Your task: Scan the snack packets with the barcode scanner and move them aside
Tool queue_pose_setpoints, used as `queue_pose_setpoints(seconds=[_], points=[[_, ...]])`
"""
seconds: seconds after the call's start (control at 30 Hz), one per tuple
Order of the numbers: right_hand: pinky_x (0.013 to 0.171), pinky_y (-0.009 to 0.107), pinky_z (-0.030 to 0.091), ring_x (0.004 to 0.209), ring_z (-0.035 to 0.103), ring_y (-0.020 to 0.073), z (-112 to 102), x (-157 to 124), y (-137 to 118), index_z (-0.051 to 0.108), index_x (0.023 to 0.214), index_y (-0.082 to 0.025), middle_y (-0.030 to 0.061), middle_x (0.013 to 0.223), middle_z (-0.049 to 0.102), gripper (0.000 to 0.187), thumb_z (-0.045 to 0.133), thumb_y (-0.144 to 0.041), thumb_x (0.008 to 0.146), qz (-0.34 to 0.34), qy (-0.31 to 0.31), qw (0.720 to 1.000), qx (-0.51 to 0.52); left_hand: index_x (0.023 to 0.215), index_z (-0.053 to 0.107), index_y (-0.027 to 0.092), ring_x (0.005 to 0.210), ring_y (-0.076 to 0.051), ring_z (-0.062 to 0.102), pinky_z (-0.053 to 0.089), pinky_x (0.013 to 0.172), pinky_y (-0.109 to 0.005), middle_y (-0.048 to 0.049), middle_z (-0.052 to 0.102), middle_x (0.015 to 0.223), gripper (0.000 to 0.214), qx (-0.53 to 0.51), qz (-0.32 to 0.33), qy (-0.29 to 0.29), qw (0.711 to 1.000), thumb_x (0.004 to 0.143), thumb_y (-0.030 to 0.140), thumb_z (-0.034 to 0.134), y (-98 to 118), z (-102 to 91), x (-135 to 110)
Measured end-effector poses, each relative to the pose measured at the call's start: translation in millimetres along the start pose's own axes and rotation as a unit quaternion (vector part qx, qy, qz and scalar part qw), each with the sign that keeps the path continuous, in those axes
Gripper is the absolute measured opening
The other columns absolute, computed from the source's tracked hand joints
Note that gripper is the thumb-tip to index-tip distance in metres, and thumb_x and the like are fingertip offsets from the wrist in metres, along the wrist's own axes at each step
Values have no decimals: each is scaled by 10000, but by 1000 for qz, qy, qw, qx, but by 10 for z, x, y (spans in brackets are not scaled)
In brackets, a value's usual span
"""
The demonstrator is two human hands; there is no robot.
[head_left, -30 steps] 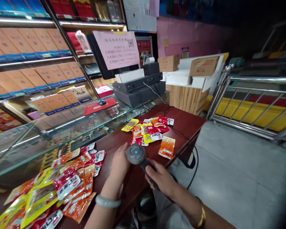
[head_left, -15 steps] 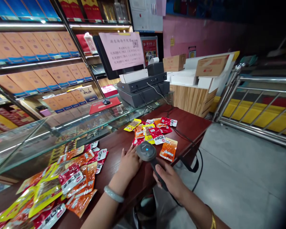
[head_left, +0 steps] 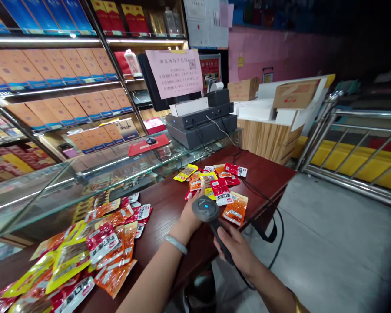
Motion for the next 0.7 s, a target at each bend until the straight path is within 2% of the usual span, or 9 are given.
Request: queue_pose_setpoints(seconds=[0.13,0.23,0.33,0.43,0.5,0.6,0.7], points=[[452,212,325,448,395,78,-2,-22,-24,532,1320,-148,-90,567,486,701,627,-677,869,1,-4,1000,0,1473,500,169,1315,-245,587,436,1154,-416,-151,622,1416,558,3,-9,-53,999,919,236,512,-24,-99,-161],[455,210,325,455,394,80,25,-47,-32,519,1338,-148,-93,570,481,734,643,-683,852,19,-7,1000,7,1453,514,196,1336,-238,569,447,1134,-407,-129,580,1472,536,-5,-28,-55,998,918,227,518,-118,-278,-400],[464,211,326,464,396,79,49,-53,-28,521,1344,-151,-88,586,486,731,652,-674,851,26,-7,1000,12,1336,597,225,1172,-230,669,522,1002,-374,-92,708,1288,437,-13,-96,-39,994,902,221,549,-263,-437,-613],[470,211,323,474,398,83,59,-38,-6,531,1345,-160,-85,590,483,709,654,-662,859,25,-17,999,14,1113,668,178,1052,-272,680,520,929,-393,-119,740,1094,274,97,-165,31,981,897,325,586,-356,-579,-737],[470,212,316,472,394,84,60,-26,6,540,1341,-167,-84,587,477,686,643,-656,871,23,-25,999,13,1057,659,130,1063,-327,651,496,936,-437,-173,712,1052,389,213,-213,70,951,893,476,586,-371,-639,-775],[465,219,316,460,397,86,65,-16,-1,552,1335,-174,-82,584,478,654,620,-649,892,12,-32,999,3,1042,648,95,1066,-364,635,482,921,-449,-208,687,1022,572,302,-259,43,916,876,632,541,-372,-617,-764],[463,225,325,457,409,91,75,-21,-13,562,1325,-176,-76,590,491,659,627,-658,880,12,-24,1000,-3,1016,644,94,1073,-362,634,468,926,-434,-212,686,1042,564,305,-262,0,916,870,631,552,-375,-566,-713]])
Point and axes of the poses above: each hand's wrist, its own x-axis towards the middle knuckle, its own z-axis out of the palm, y = z × x, the point moved 4 cm from there along x, towards the middle knuckle
